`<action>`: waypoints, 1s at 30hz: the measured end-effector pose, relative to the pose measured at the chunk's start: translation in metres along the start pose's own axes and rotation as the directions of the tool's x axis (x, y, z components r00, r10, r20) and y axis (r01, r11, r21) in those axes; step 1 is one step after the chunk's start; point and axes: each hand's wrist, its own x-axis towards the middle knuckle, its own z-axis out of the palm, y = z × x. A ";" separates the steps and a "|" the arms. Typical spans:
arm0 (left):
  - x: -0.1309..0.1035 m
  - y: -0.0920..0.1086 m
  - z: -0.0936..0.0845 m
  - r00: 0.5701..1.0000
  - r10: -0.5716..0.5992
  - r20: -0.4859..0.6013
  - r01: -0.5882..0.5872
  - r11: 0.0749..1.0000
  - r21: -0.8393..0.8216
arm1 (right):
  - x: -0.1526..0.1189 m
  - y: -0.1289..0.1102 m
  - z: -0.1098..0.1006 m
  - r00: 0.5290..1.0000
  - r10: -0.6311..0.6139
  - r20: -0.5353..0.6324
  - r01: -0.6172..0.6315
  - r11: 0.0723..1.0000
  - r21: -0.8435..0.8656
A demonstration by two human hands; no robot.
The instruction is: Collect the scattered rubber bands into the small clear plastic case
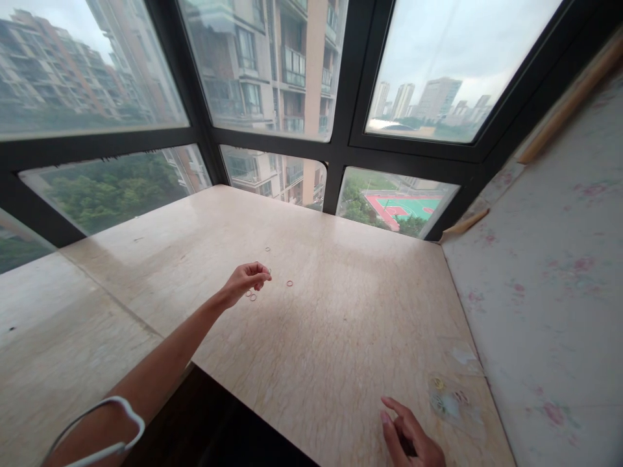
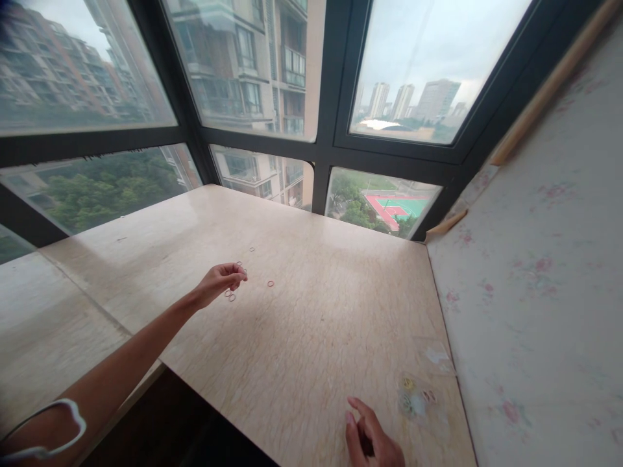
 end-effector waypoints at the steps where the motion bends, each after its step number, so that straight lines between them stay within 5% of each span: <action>1: -0.003 0.005 0.006 1.000 0.013 0.001 -0.013 0.998 -0.056 | 0.000 0.000 0.000 1.000 -0.002 0.001 0.002 1.000 0.005; 7: -0.016 0.023 0.043 0.994 0.066 0.081 -0.047 0.973 -0.225 | 0.002 -0.007 -0.002 1.000 -0.002 0.001 0.002 0.999 0.038; 18: -0.029 0.046 0.114 0.973 0.078 0.216 -0.036 0.981 -0.192 | 0.009 -0.022 -0.012 0.996 -0.054 0.064 0.057 0.998 -0.038; 26: -0.043 0.059 0.192 0.914 0.135 0.382 -0.059 0.977 -0.205 | 0.013 -0.033 -0.014 0.997 0.002 0.081 -0.001 1.000 -0.012; 30: -0.054 0.064 0.239 0.853 0.231 0.468 -0.204 0.973 -0.109 | 0.014 -0.034 -0.015 0.996 0.027 0.086 -0.027 1.000 0.003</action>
